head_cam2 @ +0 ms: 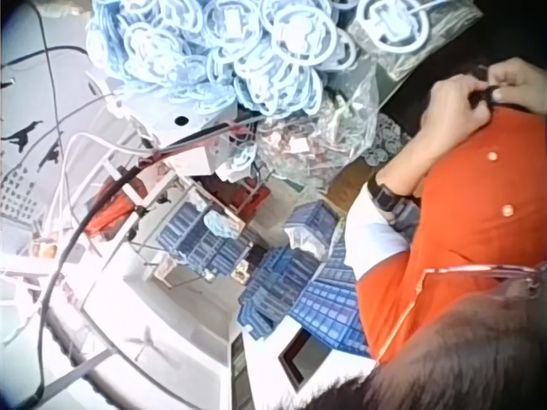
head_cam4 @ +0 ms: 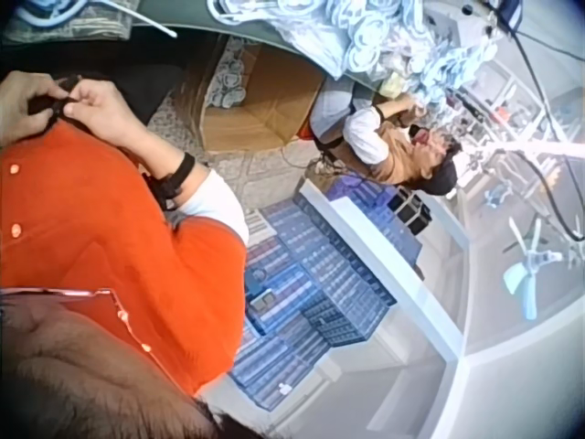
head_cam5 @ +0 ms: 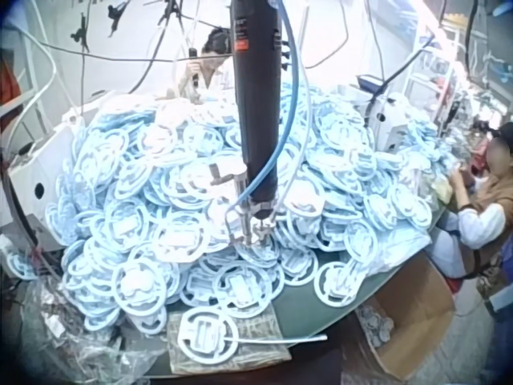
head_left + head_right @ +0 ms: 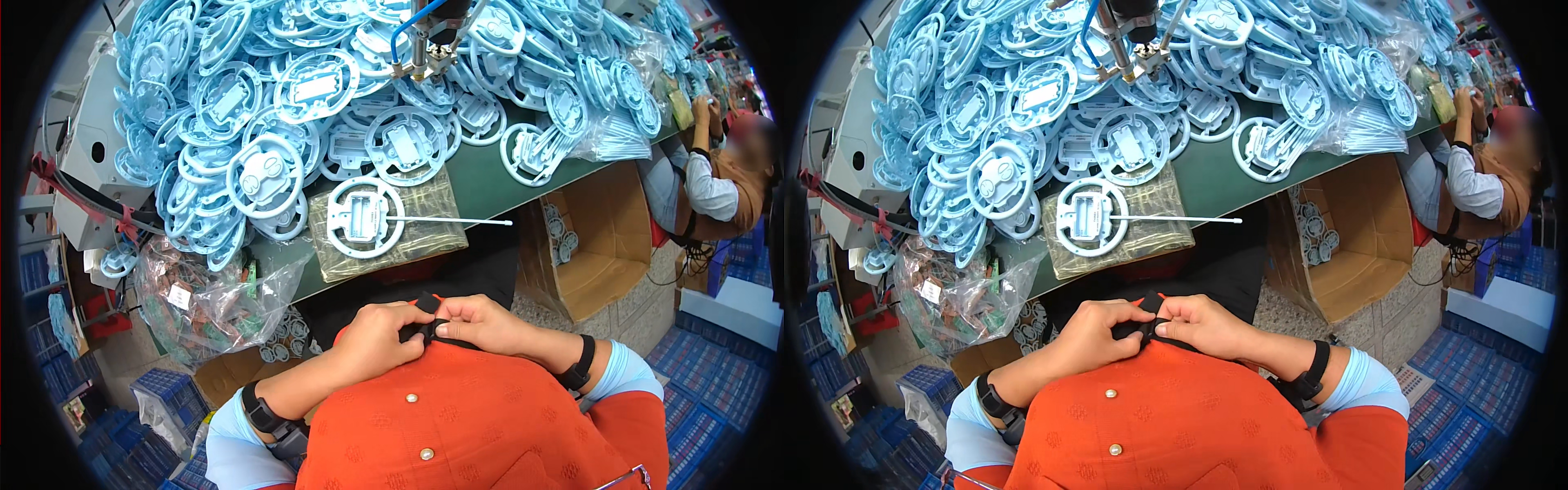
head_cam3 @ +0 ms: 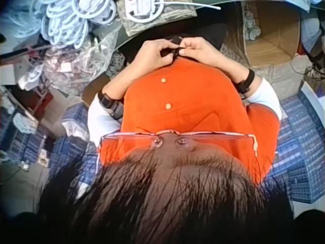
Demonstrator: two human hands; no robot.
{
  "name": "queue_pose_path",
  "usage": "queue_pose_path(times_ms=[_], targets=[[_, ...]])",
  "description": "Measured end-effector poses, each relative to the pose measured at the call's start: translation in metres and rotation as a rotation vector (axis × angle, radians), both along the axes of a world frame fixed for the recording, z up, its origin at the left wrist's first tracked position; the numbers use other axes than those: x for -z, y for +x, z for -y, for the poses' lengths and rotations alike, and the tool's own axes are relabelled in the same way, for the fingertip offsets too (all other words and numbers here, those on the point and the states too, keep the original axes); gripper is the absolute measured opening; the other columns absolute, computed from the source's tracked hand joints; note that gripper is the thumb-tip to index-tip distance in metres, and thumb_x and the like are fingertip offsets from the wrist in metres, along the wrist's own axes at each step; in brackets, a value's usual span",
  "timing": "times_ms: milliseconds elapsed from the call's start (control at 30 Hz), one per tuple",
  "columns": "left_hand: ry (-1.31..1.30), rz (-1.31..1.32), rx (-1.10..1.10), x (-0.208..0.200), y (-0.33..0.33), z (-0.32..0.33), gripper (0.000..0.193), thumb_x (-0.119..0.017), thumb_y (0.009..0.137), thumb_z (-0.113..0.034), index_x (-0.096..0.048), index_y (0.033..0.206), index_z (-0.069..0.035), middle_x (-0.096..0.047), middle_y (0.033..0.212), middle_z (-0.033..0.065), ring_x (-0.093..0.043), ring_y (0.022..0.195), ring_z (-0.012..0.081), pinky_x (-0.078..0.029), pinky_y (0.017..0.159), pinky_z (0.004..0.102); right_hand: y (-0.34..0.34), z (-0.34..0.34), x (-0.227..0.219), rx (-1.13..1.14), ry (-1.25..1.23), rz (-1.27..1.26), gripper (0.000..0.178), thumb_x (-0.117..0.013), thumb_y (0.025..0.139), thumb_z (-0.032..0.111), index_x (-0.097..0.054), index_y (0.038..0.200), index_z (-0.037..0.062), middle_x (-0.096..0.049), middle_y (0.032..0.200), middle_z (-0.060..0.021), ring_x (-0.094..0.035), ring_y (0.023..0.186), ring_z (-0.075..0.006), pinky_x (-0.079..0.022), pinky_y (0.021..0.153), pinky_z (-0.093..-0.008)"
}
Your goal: Assemble components onto blue plastic ring frames using an air-powered screwdriver.
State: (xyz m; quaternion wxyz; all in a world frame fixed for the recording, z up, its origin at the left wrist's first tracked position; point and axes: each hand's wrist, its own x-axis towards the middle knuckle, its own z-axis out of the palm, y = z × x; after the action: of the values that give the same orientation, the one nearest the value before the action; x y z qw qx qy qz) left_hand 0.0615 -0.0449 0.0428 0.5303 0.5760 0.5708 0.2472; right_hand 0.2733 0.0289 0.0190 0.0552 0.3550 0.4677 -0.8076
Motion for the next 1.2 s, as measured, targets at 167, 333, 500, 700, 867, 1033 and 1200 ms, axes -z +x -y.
queue_pose_path(times_ms=[167,333,500,700,867,1033,1200], targets=[[0.078,-0.127,0.038,0.003,0.004,-0.004,0.016,-0.069,0.077,-0.011,-0.069,0.089,-0.001,-0.069,0.086,0.0157,-0.067,0.076,0.0352,-0.055,0.067,0.0399,-0.001,-0.002,-0.003,-0.013,-0.006,0.007,0.013,-0.060,0.098,0.014,-0.059,0.092,0.0031,-0.062,0.082,0.0035,-0.053,0.077,-0.0030,-0.045,0.068,-0.0231],[0.241,-0.174,0.060,0.003,0.005,-0.005,0.009,-0.070,0.078,-0.007,-0.068,0.085,-0.001,-0.067,0.080,0.0130,-0.068,0.067,0.0302,-0.053,0.057,0.0360,0.001,-0.001,-0.008,0.060,-0.002,0.045,0.017,-0.065,0.096,0.019,-0.059,0.094,0.0028,-0.062,0.082,0.0020,-0.053,0.075,-0.0040,-0.046,0.068,-0.0234],[0.331,-0.083,-0.070,0.007,0.006,0.000,0.009,-0.071,0.078,-0.004,-0.066,0.085,-0.003,-0.065,0.077,0.0106,-0.066,0.064,0.0272,-0.052,0.054,0.0337,-0.009,-0.011,-0.018,-0.073,0.071,0.068,0.022,-0.068,0.094,0.017,-0.060,0.106,0.0010,-0.068,0.098,-0.0036,-0.060,0.085,-0.0044,-0.049,0.075,-0.0218],[0.371,-0.100,-0.134,0.011,0.009,0.005,0.009,-0.070,0.077,-0.003,-0.065,0.084,-0.003,-0.066,0.077,0.0099,-0.066,0.064,0.0263,-0.051,0.053,0.0330,-0.014,-0.016,-0.021,-0.137,0.112,0.082,0.021,-0.068,0.091,0.016,-0.061,0.104,0.0019,-0.057,0.076,0.0040,-0.049,0.068,-0.0016,-0.039,0.060,-0.0214],[0.406,-0.062,-0.145,0.016,0.018,0.009,0.010,-0.069,0.077,-0.003,-0.063,0.084,-0.002,-0.062,0.074,0.0105,-0.064,0.062,0.0267,-0.051,0.052,0.0358,0.001,-0.002,-0.017,-0.124,0.256,0.081,0.021,-0.069,0.088,0.022,-0.060,0.093,0.0035,-0.050,0.066,0.0037,-0.043,0.058,-0.0061,-0.035,0.055,-0.0263],[0.378,-0.034,-0.187,0.014,0.017,0.005,0.012,-0.070,0.073,-0.001,-0.066,0.084,-0.004,-0.065,0.077,0.0095,-0.066,0.064,0.0249,-0.052,0.054,0.0325,-0.004,-0.018,-0.004,0.019,0.481,-0.164,0.020,-0.067,0.092,0.023,-0.063,0.089,0.0036,-0.058,0.075,0.0004,-0.051,0.062,-0.0118,-0.042,0.058,-0.0293],[0.489,-0.086,-0.153,0.017,0.015,0.008,0.011,-0.070,0.075,-0.001,-0.063,0.084,-0.004,-0.062,0.076,0.0080,-0.063,0.060,0.0239,-0.050,0.049,0.0330,-0.006,-0.034,-0.018,-0.099,-0.013,0.069,0.013,-0.065,0.093,0.017,-0.066,0.096,0.0041,-0.060,0.080,0.0006,-0.053,0.067,-0.0062,-0.046,0.058,-0.0221]])
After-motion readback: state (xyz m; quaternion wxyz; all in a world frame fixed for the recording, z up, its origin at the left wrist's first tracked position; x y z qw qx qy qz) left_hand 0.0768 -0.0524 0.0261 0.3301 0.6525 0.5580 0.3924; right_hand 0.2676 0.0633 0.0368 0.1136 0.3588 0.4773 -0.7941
